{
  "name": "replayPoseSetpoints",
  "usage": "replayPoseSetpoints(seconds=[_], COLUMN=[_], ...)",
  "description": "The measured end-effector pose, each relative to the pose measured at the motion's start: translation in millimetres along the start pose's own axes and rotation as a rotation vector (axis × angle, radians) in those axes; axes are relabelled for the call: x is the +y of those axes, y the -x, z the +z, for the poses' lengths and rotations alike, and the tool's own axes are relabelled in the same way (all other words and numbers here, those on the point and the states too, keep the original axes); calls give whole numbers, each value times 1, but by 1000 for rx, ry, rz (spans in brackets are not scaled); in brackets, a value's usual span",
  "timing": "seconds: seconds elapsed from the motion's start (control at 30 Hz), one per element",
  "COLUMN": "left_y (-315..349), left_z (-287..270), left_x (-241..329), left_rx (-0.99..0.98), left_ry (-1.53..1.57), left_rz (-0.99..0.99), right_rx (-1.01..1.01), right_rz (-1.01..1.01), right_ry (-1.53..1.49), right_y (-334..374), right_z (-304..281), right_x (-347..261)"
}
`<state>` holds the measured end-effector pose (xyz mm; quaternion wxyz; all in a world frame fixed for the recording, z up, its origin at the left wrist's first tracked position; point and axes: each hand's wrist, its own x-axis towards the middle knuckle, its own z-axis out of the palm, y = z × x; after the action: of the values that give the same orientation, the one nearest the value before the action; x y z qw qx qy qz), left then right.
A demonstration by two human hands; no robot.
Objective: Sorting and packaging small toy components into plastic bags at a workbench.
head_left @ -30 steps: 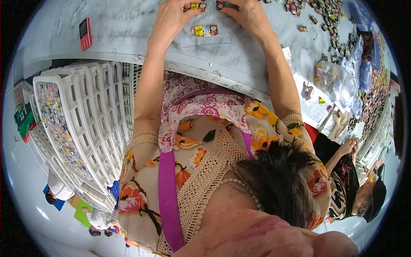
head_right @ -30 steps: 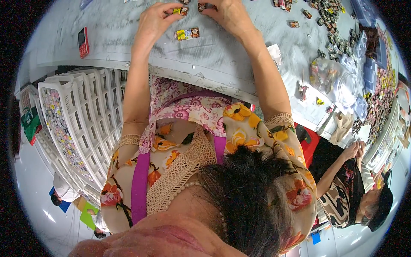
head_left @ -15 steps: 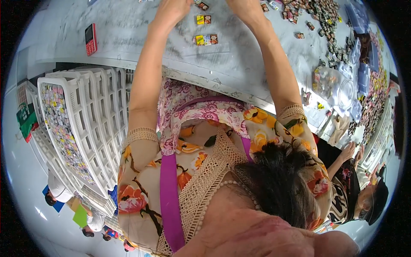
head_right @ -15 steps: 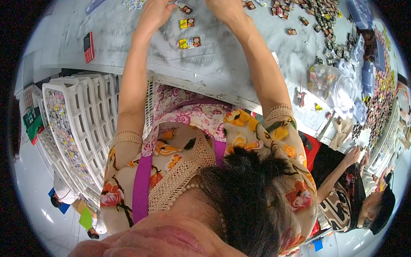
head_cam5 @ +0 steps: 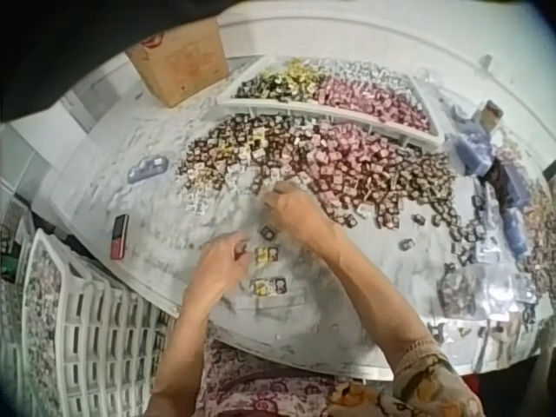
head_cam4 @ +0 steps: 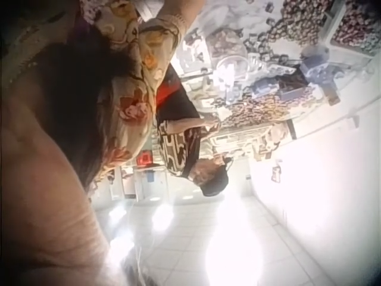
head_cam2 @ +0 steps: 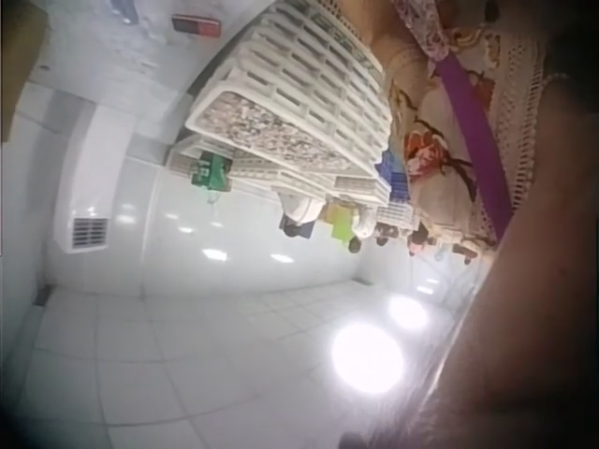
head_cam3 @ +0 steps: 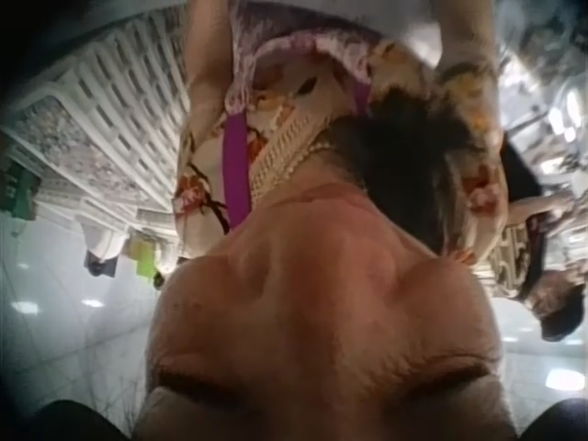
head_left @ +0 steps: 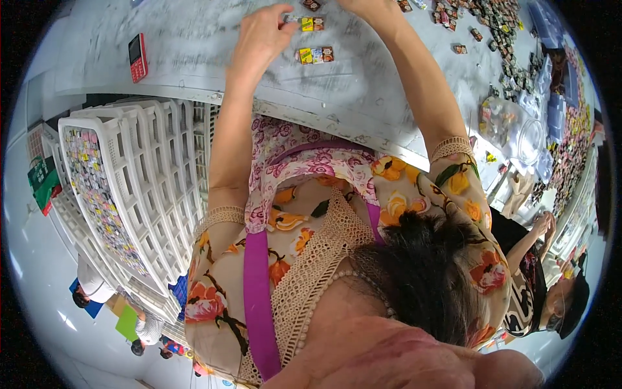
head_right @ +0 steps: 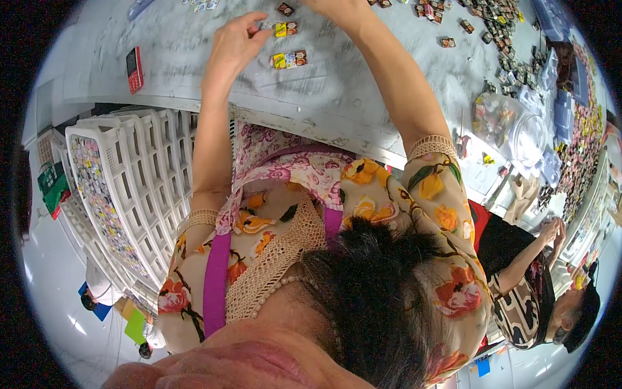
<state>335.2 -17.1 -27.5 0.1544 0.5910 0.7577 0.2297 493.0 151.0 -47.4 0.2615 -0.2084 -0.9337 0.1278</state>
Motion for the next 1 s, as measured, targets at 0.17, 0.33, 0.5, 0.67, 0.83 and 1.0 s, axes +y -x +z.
replayPoseSetpoints(seconds=[0.17,0.33,0.5,0.67,0.83,1.0], left_y=[11,8,7,11,11,8], left_z=[-4,-7,-15,-13,-8,-10], left_x=[-10,-7,14,21,11,17], left_rx=[-9,-101,-184,-106,-97,-148], left_ry=[120,224,260,306,337,345], left_rz=[-12,40,-85,-146,-77,-56], right_rx=[41,77,255,75,-10,49], right_rz=[-8,11,291,75,210,135], right_ry=[9,-88,-256,-301,-364,-344], right_y=[7,30,69,81,82,81], right_z=[-6,-36,-7,-25,-30,-34], right_x=[-6,-3,-9,-29,-36,-44])
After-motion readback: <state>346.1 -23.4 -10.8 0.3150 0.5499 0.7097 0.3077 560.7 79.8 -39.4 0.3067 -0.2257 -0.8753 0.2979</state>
